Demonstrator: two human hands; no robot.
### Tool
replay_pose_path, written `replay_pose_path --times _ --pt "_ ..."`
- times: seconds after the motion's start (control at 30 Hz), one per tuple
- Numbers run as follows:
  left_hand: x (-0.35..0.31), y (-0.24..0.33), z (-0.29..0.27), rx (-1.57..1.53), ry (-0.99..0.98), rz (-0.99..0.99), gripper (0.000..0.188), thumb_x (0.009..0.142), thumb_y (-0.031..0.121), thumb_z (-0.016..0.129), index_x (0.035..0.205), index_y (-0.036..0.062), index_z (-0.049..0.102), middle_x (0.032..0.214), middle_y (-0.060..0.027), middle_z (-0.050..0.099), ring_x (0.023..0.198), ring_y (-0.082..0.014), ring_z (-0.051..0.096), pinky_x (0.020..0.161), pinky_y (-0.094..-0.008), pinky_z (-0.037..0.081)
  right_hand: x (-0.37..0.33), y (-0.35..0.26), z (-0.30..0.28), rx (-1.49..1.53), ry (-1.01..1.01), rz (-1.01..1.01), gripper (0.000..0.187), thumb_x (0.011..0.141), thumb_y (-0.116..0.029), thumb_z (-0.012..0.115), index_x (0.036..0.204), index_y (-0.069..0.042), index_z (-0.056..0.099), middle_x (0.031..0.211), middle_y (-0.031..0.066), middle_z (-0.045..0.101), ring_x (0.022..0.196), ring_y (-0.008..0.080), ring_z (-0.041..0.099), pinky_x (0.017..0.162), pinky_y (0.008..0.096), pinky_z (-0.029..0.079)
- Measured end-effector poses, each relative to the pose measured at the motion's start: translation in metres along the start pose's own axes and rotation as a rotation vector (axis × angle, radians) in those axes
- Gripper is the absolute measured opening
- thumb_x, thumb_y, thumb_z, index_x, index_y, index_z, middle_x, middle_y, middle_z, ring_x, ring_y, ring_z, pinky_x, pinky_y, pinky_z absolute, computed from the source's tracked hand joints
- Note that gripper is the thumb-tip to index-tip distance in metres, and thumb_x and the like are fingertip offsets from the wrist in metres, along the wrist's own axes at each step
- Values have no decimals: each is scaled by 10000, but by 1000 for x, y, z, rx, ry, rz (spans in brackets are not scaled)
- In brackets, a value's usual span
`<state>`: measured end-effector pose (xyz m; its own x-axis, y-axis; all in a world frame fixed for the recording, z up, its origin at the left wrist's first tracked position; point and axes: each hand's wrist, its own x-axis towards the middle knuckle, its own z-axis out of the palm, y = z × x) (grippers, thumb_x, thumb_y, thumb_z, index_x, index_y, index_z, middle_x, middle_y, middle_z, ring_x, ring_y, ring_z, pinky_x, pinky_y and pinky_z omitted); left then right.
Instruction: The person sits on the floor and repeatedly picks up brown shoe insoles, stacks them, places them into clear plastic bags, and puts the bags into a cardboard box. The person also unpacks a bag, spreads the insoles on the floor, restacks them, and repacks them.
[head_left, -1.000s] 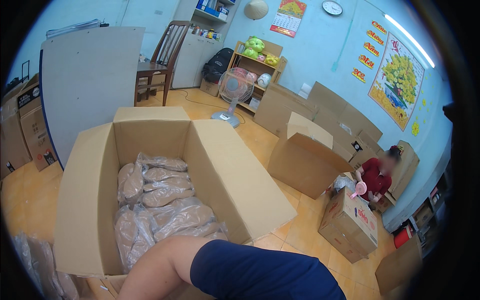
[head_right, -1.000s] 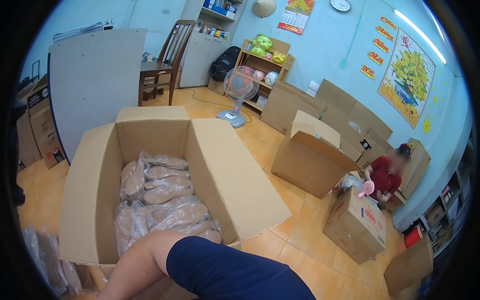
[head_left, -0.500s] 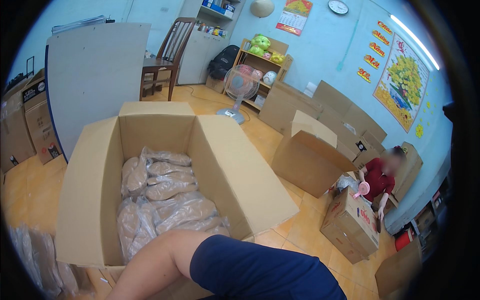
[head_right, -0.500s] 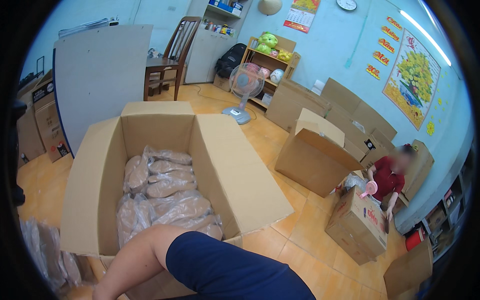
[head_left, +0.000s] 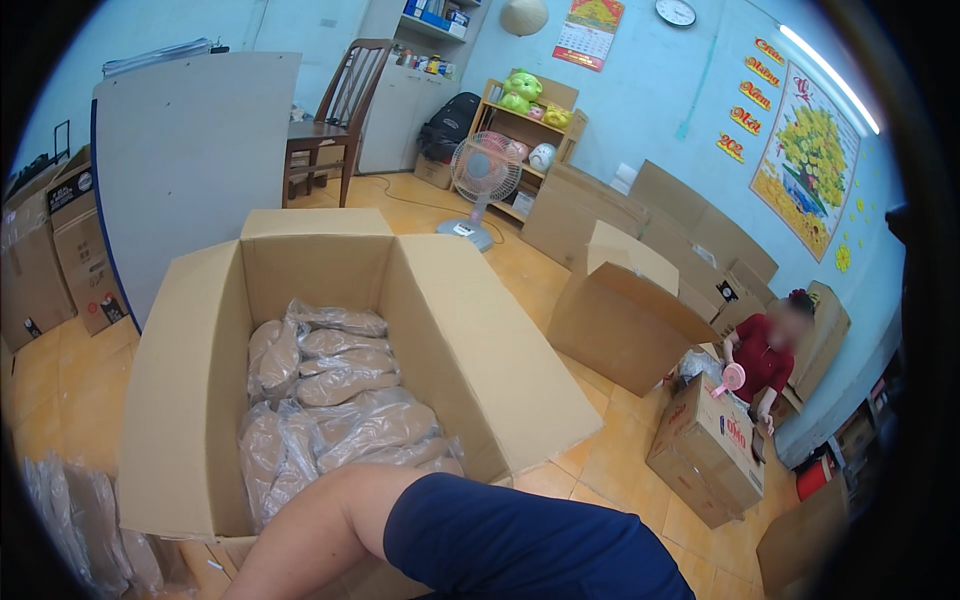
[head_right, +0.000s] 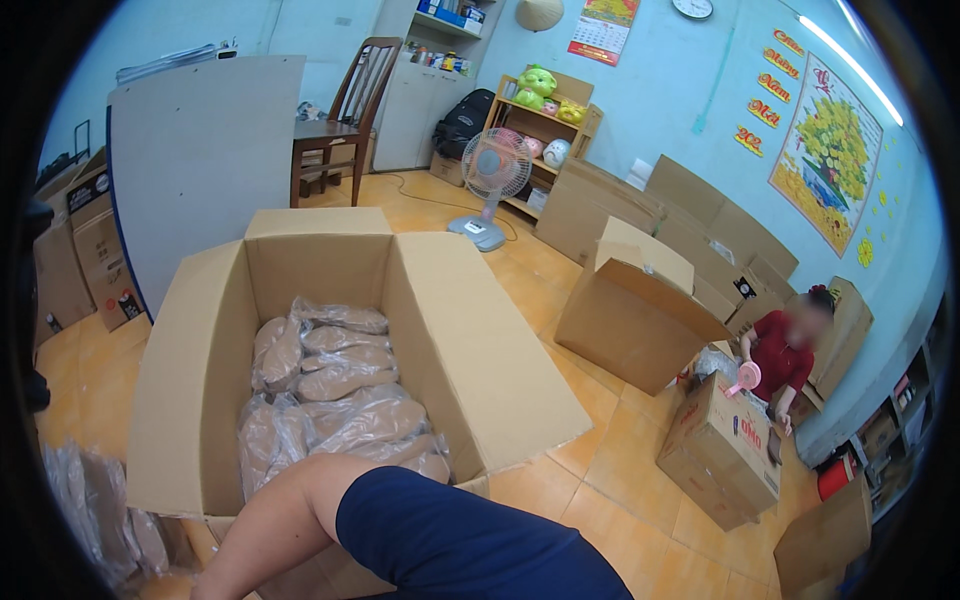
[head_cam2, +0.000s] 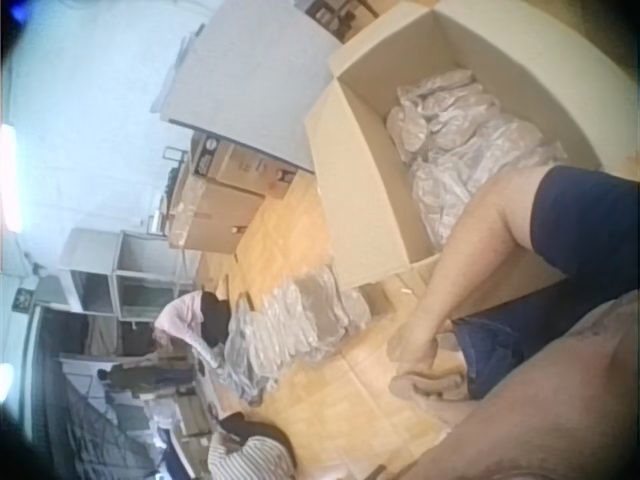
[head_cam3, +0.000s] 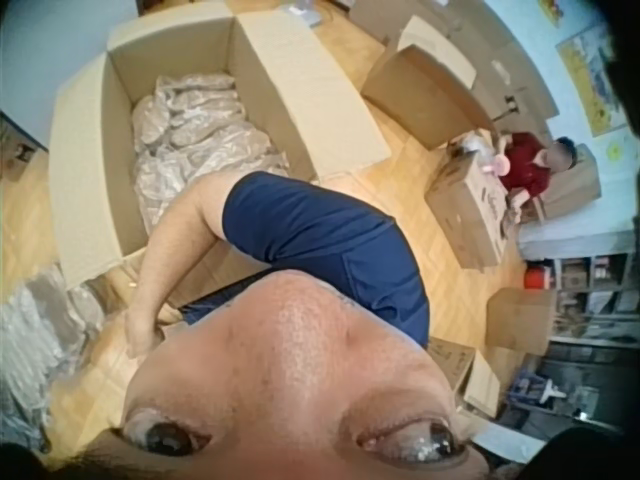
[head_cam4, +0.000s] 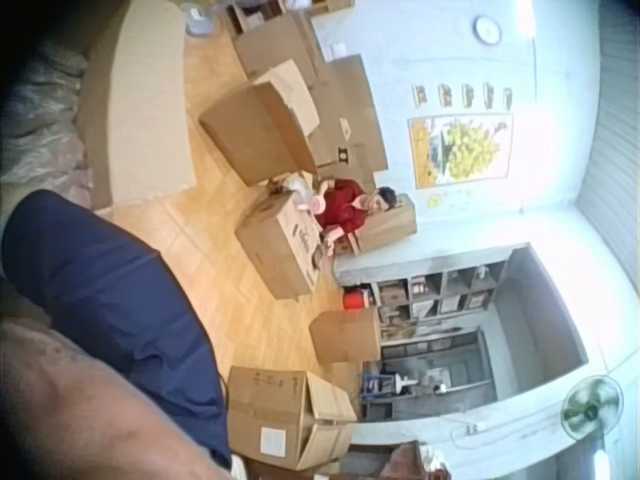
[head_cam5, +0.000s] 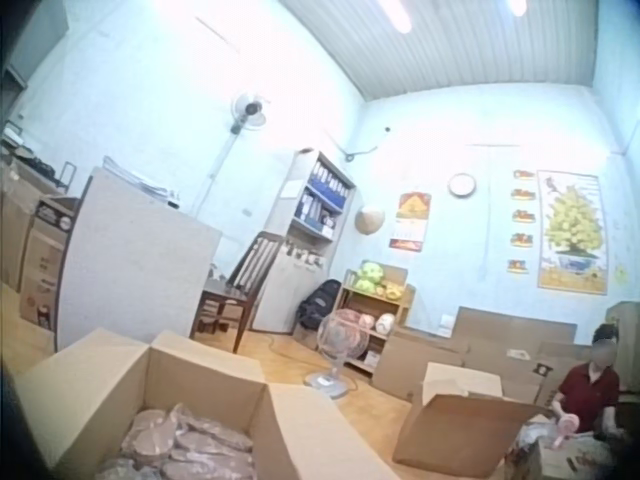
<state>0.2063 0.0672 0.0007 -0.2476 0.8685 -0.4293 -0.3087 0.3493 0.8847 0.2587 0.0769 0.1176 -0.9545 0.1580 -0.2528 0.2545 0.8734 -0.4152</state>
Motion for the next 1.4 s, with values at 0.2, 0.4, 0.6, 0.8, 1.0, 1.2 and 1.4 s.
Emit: replay_pose_path --times 0.2,0.4,0.6,0.8,1.0,1.2,1.4 --pt "-1 -1 -1 0 0 -2 603 917 415 535 1404 90 391 1392 -140 442 1275 -315 435 1061 -454 381 -3 -2 -2 -9 15 5 413 883 -355 578 1241 -148 584 1028 264 632 884 431 633 717 549 483" --pt "-1 0 -4 -8 0 5 603 915 409 536 1408 94 388 1399 -141 435 1283 -319 429 1066 -459 377 -3 -3 -6 -16 22 17 426 887 -384 566 1233 -135 584 1009 261 634 874 430 636 715 551 489" --pt "-9 2 -20 -48 16 26 602 914 403 536 1411 97 384 1406 -142 428 1291 -323 422 1071 -465 373 6 5 7 -84 117 32 466 897 -436 543 1249 -132 565 1020 259 624 900 428 635 748 558 495" --pt "-30 10 -51 -130 46 81 602 912 396 536 1414 101 381 1412 -144 422 1299 -328 416 1076 -470 369 14 6 14 -73 497 -54 541 904 -481 543 1282 -95 535 1095 283 607 977 428 616 827 538 490" --pt "-118 41 -115 -592 35 174 602 911 390 536 1417 104 377 1419 -145 415 1308 -332 410 1082 -476 365 2 -44 10 503 751 -5 960 751 -507 685 1429 14 248 1179 315 531 1082 452 550 937 465 453" --pt "-150 79 -62 -738 92 249 491 941 336 584 1347 86 466 1339 -79 509 1260 -207 467 1040 -374 415 -19 -58 -5 881 717 145 1033 870 -543 597 1488 70 41 1419 338 373 1341 387 393 1098 373 332" --pt "-191 114 -34 -590 155 558 507 970 307 528 1363 -1 439 1366 -106 498 1264 -206 461 1068 -345 353 -34 -77 -27 1185 675 -59 887 953 -416 575 1505 43 54 1427 225 416 1324 253 413 1087 327 327"
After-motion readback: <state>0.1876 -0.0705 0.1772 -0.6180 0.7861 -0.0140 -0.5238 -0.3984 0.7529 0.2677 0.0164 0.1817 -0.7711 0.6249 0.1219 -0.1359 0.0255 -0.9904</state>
